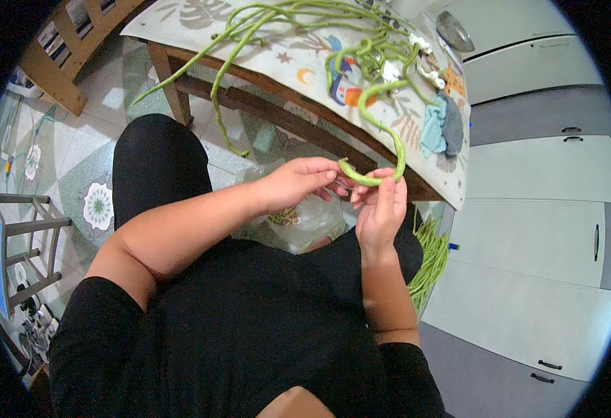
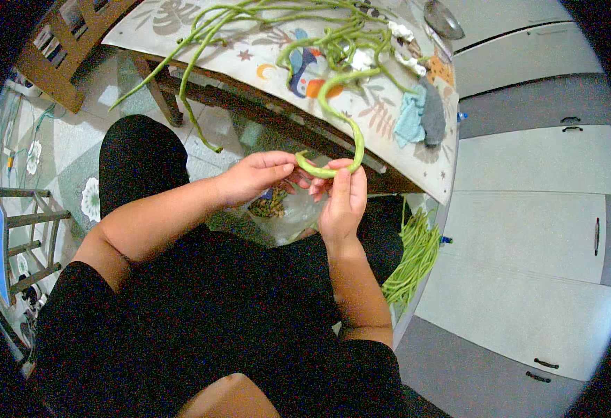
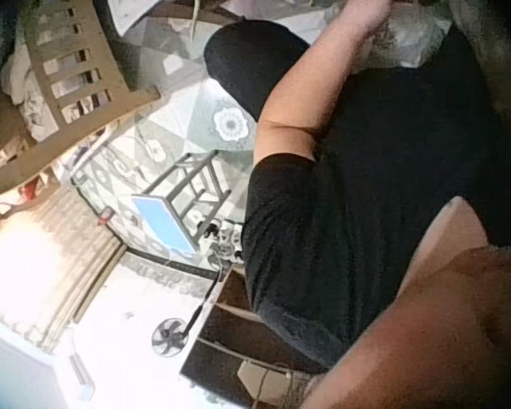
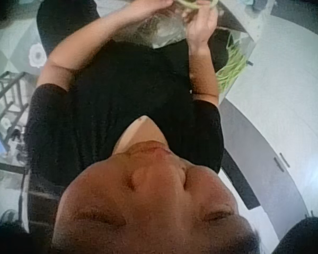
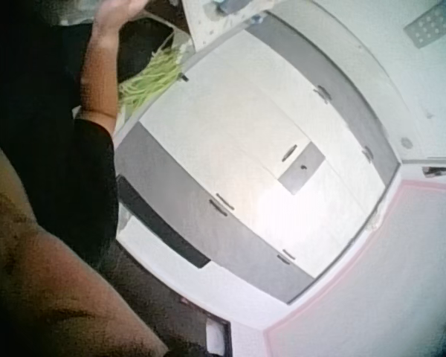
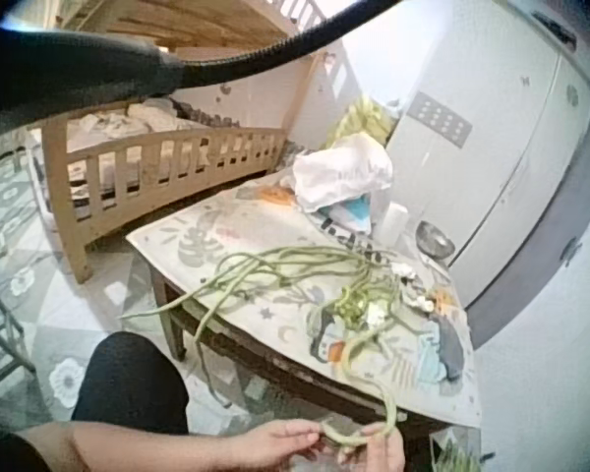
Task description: The person sits on the floor and snaps the ends off long green beans by hand. They place the trimmed beans into a pile on the floor and discard the ends into a plastic bag.
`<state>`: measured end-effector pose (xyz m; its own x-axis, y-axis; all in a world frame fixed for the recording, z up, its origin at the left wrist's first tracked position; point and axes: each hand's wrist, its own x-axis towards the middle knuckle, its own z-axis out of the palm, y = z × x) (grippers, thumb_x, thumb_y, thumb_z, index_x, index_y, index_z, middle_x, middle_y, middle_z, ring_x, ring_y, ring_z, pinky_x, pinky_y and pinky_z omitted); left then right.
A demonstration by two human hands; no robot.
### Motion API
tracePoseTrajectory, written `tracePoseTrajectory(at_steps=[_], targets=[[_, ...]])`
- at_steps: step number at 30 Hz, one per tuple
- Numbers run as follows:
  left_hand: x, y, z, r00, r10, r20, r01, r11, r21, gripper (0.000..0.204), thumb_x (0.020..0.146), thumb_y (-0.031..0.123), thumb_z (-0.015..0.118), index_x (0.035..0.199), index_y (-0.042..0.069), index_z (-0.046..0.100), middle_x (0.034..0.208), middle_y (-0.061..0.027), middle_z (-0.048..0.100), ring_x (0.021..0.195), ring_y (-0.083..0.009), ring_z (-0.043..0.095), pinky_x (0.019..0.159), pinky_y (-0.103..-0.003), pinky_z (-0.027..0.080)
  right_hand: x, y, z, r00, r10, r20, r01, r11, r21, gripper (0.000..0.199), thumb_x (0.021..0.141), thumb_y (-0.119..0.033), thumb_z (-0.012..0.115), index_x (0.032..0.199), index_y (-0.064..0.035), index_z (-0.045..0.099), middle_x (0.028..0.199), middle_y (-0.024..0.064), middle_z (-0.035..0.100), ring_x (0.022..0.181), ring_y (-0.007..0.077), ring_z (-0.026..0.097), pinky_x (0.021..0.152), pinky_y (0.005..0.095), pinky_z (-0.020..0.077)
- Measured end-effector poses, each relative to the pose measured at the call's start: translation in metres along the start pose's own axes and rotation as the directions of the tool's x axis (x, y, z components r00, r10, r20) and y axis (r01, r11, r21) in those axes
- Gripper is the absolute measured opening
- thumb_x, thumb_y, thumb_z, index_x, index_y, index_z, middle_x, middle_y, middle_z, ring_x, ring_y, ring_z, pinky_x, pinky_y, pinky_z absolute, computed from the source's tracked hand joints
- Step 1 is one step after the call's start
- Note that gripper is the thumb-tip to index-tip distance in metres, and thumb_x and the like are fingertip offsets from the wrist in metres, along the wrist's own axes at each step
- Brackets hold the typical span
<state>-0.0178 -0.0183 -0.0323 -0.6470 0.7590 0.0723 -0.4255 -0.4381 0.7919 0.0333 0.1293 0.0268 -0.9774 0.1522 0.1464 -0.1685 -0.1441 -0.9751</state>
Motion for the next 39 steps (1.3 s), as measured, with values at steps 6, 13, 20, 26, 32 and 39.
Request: tracePoseTrajectory(at_steps=[6,13,20,26,32,39], targets=[[-0.003,0.006,0.004,0.992,-0.097,-0.075,0.067,0.942,-0.329,0.031,0.087,0.022,0.044,0.111,0.003,0.046,0.095,-0.0055,0.055,0.082,-0.0143,0.055,0.071,-0.027,0.045,-0.007,0.018,-0.009,0.995,0.02,-0.095,-0.007,0.992,0.129,0.019,0.089,-0.02,0.036,0.087,-0.0038,0.044,0.069,0.0065,0.049,0.055,0.0115,0.046,0.049,0.0231,0.0372],[0.001,-0.006,-0.002,0.991,-0.134,0.027,0.136,0.986,-0.1,0.014,0.081,0.014,0.056,0.091,0.006,0.05,0.077,-0.003,0.056,0.067,-0.0099,0.053,0.063,-0.022,0.044,-0.009,0.027,-0.026,0.988,0.083,-0.129,-0.064,0.987,0.147,0.018,0.089,-0.02,0.037,0.086,-0.005,0.045,0.066,0.0044,0.047,0.051,0.01,0.04,0.046,0.0213,0.0337],[-0.001,-0.01,0.005,0.975,-0.027,0.222,-0.111,0.803,0.585,0.012,0.083,0.013,0.052,0.087,0.002,0.05,0.077,-0.0051,0.056,0.076,-0.0165,0.055,0.07,-0.028,0.044,-0.009,0.027,-0.031,0.988,0.134,-0.075,-0.127,0.988,0.09,0.02,0.09,-0.024,0.038,0.085,-0.0058,0.045,0.062,0.0024,0.043,0.049,0.0085,0.037,0.044,0.0195,0.03],[0.0,-0.01,0.006,0.966,0.041,0.257,-0.249,0.434,0.866,0.019,0.083,0.021,0.05,0.081,0.003,0.055,0.071,-0.0094,0.055,0.07,-0.0235,0.054,0.064,-0.033,0.043,-0.013,0.03,-0.034,0.995,0.071,-0.072,-0.067,0.996,0.053,0.019,0.09,-0.021,0.038,0.086,-0.0056,0.047,0.063,0.0006,0.044,0.05,0.0058,0.037,0.045,0.0185,0.0314],[0.004,-0.018,-0.004,0.987,-0.051,-0.153,0.157,0.518,0.841,0.026,0.083,0.03,0.046,0.076,0.007,0.056,0.069,-0.0127,0.057,0.068,-0.0306,0.055,0.06,-0.038,0.042,-0.016,0.029,-0.032,0.998,-0.002,-0.063,-0.003,0.997,-0.081,0.01,0.087,-0.013,0.046,0.086,-0.0036,0.049,0.068,-0.001,0.048,0.057,0.0043,0.041,0.052,0.017,0.0352],[0.005,-0.013,0.006,0.973,-0.069,-0.221,0.227,0.103,0.968,0.024,0.082,0.028,0.044,0.077,0.009,0.058,0.073,-0.0146,0.058,0.073,-0.0341,0.055,0.064,-0.044,0.043,-0.019,0.034,-0.033,1.0,0.002,0.018,0.004,0.951,-0.309,0.009,0.085,-0.01,0.05,0.084,-0.0018,0.053,0.062,-0.0025,0.046,0.053,0.0031,0.039,0.049,0.0166,0.0309]])
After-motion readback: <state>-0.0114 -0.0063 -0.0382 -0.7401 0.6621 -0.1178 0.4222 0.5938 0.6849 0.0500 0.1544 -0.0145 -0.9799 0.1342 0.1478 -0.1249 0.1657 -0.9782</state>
